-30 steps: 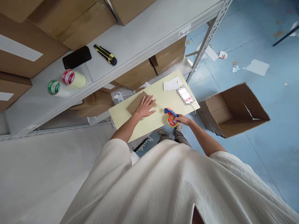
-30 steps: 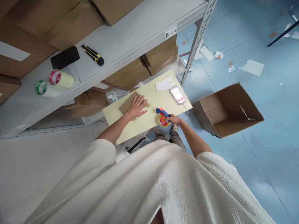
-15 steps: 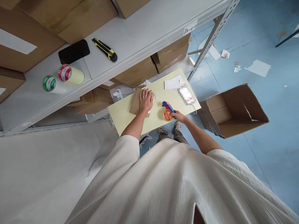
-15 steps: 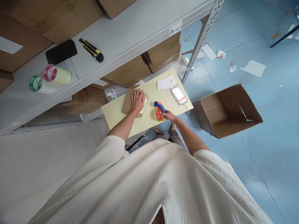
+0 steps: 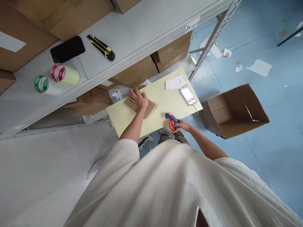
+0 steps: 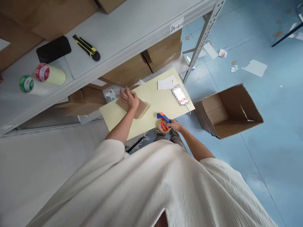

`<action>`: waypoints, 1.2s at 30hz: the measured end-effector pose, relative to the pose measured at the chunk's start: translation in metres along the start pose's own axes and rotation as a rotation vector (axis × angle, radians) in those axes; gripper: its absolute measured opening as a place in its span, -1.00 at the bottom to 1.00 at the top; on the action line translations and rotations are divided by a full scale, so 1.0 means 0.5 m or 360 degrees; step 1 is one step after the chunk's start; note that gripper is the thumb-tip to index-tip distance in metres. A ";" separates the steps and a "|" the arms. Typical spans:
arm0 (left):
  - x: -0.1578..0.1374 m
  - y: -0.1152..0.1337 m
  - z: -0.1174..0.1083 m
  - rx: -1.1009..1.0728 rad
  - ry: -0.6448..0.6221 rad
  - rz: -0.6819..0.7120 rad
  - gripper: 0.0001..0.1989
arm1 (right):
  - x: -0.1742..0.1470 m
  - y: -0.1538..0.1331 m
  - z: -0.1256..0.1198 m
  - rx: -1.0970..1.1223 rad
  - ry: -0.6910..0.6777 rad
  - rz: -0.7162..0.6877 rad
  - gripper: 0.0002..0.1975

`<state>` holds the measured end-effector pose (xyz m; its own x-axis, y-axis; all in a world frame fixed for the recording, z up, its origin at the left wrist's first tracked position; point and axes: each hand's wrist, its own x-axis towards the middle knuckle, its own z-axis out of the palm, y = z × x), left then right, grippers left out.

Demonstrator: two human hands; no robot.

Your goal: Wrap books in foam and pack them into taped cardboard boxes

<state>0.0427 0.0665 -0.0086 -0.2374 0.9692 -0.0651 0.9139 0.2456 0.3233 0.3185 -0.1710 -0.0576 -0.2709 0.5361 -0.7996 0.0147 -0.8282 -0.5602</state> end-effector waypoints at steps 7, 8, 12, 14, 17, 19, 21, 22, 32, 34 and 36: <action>-0.069 -0.107 -0.076 0.0271 -0.0825 0.1129 -0.11 | -0.003 -0.014 -0.005 0.0077 -0.0109 -0.0033 -0.47; -0.069 -0.104 -0.072 0.0271 -0.0800 0.1099 -0.12 | -0.004 -0.015 -0.004 0.0092 -0.0108 -0.0038 -0.47; -0.077 -0.045 -0.041 0.0224 -0.0625 0.0833 -0.14 | 0.008 -0.037 0.008 0.0145 -0.0010 -0.0104 -0.52; -0.083 -0.001 -0.026 0.0199 -0.0543 0.0655 -0.16 | 0.024 -0.060 0.014 0.0114 0.0038 -0.0130 -0.59; -0.090 0.056 -0.008 0.0165 -0.0454 0.0362 -0.17 | 0.053 -0.099 0.021 0.0086 0.0036 -0.0107 -0.62; -0.091 0.079 0.003 0.0160 -0.0387 0.0216 -0.17 | 0.072 -0.121 0.025 0.0066 0.0025 -0.0079 -0.62; -0.089 0.088 0.012 0.0182 -0.0329 0.0145 -0.17 | 0.088 -0.138 0.026 0.0014 -0.0018 -0.0062 -0.62; -0.088 0.089 0.016 0.0199 -0.0311 0.0134 -0.17 | 0.096 -0.145 0.026 -0.0024 -0.0053 -0.0058 -0.61; -0.084 0.079 0.037 0.0233 -0.0291 0.0129 -0.17 | 0.166 -0.247 -0.057 -0.0559 -0.0270 -0.0017 -0.49; -0.082 0.075 0.043 0.0234 -0.0301 0.0132 -0.17 | 0.182 -0.273 -0.075 -0.0677 -0.0280 -0.0008 -0.49; -0.080 0.071 0.046 0.0230 -0.0332 0.0134 -0.16 | 0.198 -0.295 -0.088 -0.0842 -0.0321 -0.0029 -0.51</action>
<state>0.0924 0.0369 -0.0161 -0.0991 0.9653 -0.2415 0.9687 0.1491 0.1985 0.3320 0.0112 -0.0636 -0.4537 0.4645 -0.7605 0.4744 -0.5966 -0.6473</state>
